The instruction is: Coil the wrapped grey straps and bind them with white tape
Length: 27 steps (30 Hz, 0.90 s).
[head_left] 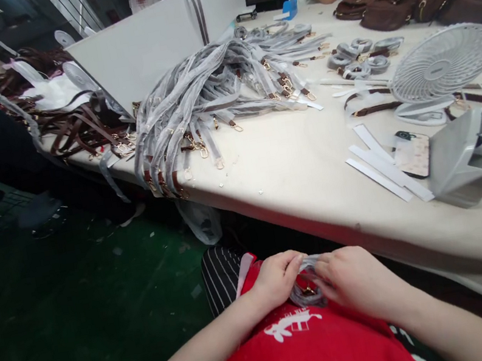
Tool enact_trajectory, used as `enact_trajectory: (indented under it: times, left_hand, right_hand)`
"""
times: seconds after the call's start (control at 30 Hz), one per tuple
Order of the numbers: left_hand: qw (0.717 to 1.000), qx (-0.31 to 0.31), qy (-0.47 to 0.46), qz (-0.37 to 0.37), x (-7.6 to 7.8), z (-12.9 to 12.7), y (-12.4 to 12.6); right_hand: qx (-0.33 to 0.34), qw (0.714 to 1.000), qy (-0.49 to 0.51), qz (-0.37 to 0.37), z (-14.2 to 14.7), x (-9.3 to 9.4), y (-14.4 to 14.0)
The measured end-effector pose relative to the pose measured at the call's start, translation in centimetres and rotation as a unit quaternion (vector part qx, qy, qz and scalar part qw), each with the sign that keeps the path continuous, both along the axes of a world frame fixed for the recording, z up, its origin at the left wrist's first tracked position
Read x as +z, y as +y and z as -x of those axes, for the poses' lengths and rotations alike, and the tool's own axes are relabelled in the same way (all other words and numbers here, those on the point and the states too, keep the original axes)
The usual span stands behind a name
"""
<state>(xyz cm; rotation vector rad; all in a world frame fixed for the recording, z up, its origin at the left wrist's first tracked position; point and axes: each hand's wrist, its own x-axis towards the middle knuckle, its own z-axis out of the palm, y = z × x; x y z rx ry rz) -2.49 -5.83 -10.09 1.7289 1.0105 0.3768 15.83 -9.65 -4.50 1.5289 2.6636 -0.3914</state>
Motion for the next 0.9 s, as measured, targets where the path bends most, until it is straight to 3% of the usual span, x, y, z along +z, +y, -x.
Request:
enact_trajectory:
  times: [0.13,0.27,0.33,0.4,0.5,0.63,0.77,0.9]
  left_hand:
    - [1.0,0.001,0.011,-0.004,-0.2,-0.4,-0.1]
    - [1.0,0.012,0.009,0.0,-0.4,-0.4,0.0]
    - [1.0,0.007,-0.002,-0.002,-0.1,-0.3,0.2]
    - [1.0,-0.01,-0.011,-0.007,0.4,-0.5,0.4]
    - [0.999,-0.024,0.012,-0.034,1.3,-1.1,0.5]
    - [0.994,0.009,0.079,-0.075,1.8,-1.7,0.2]
    - [0.994,0.007,0.073,-0.079,1.7,-1.6,-0.1]
    - [0.995,0.003,0.042,-0.091,1.7,-1.5,-0.4]
  right_hand:
    - [-0.023,1.0,0.007,-0.006,0.8,-1.7,0.5]
    - [-0.076,0.988,0.115,0.077,-1.8,-0.8,1.9]
    - [-0.115,0.955,0.219,0.165,-3.4,-0.3,2.6]
    - [-0.157,0.904,0.323,0.232,-4.1,-0.5,3.2]
    - [-0.204,0.851,0.415,0.248,-3.8,-2.3,3.8]
    - [-0.255,0.808,0.47,0.247,-2.9,-5.3,4.2]
    - [-0.32,0.765,0.49,0.27,-2.7,-7.6,3.7]
    - [-0.3,0.753,0.509,0.29,-1.9,-8.6,2.6]
